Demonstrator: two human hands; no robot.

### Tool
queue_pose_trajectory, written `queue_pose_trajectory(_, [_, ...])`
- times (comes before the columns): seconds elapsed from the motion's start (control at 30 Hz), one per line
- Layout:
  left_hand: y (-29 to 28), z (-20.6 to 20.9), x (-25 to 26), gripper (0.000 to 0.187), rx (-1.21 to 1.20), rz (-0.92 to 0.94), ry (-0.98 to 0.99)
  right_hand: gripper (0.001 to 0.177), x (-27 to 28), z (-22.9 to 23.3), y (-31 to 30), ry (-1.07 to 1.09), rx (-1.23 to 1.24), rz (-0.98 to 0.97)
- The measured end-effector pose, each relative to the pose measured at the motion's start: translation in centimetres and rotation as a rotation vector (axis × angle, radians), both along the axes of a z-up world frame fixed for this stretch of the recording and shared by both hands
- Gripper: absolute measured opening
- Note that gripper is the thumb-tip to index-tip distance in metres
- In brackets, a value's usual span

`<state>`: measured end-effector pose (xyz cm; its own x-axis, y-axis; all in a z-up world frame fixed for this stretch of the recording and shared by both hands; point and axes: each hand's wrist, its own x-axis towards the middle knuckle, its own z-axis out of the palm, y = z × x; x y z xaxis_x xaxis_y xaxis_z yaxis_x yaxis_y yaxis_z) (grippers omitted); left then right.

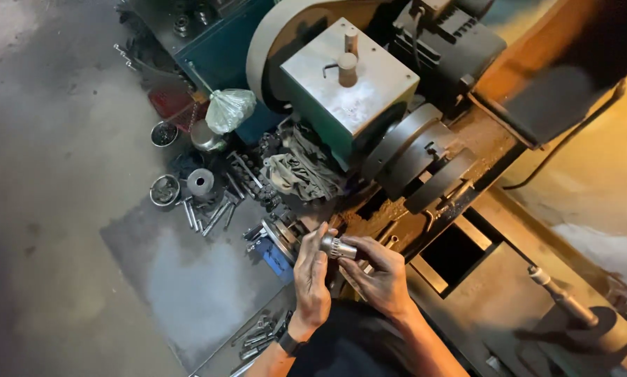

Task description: The person cleans a cylindrical metal part with a cloth, then picks up a second metal part from a container. They use a small tool to scrape the surface of the second part and finish by wiping it with a cloth.

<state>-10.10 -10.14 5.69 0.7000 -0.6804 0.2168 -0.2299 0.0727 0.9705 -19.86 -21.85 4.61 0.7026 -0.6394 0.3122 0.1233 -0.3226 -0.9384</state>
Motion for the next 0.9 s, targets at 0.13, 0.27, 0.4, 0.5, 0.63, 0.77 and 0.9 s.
queue_pose_trajectory(0.13, [0.3,-0.4,0.0,0.048,0.011,-0.015,-0.118,0.036,-0.4,0.4,-0.5,-0.015,-0.091,0.035])
queue_pose_trajectory(0.27, [0.6,0.0,-0.2,0.046,0.026,-0.011,-0.231,0.036,-0.7,1.4,-0.5,-0.009,-0.126,0.11])
queue_pose_trajectory(0.4, [0.6,0.0,-0.7,0.045,0.029,0.028,-0.25,0.034,-0.5,0.8,-0.2,0.008,-0.115,0.144])
queue_pose_trajectory(0.5, [0.8,-0.8,-1.5,0.046,0.068,0.086,-0.225,0.034,-0.4,0.2,0.1,0.032,-0.083,0.142])
queue_pose_trajectory(0.63, [0.4,-1.9,-2.0,0.046,0.088,0.144,-0.208,0.036,0.1,-0.9,0.4,0.014,-0.098,0.122])
queue_pose_trajectory(0.77, [-0.3,-1.6,-1.9,0.045,0.106,0.154,-0.212,0.034,0.1,-1.3,-0.3,0.033,-0.001,0.124])
queue_pose_trajectory(0.9, [-1.0,0.2,-1.3,0.046,0.086,0.054,-0.238,0.031,-0.5,-3.8,-0.6,-0.017,0.325,0.024])
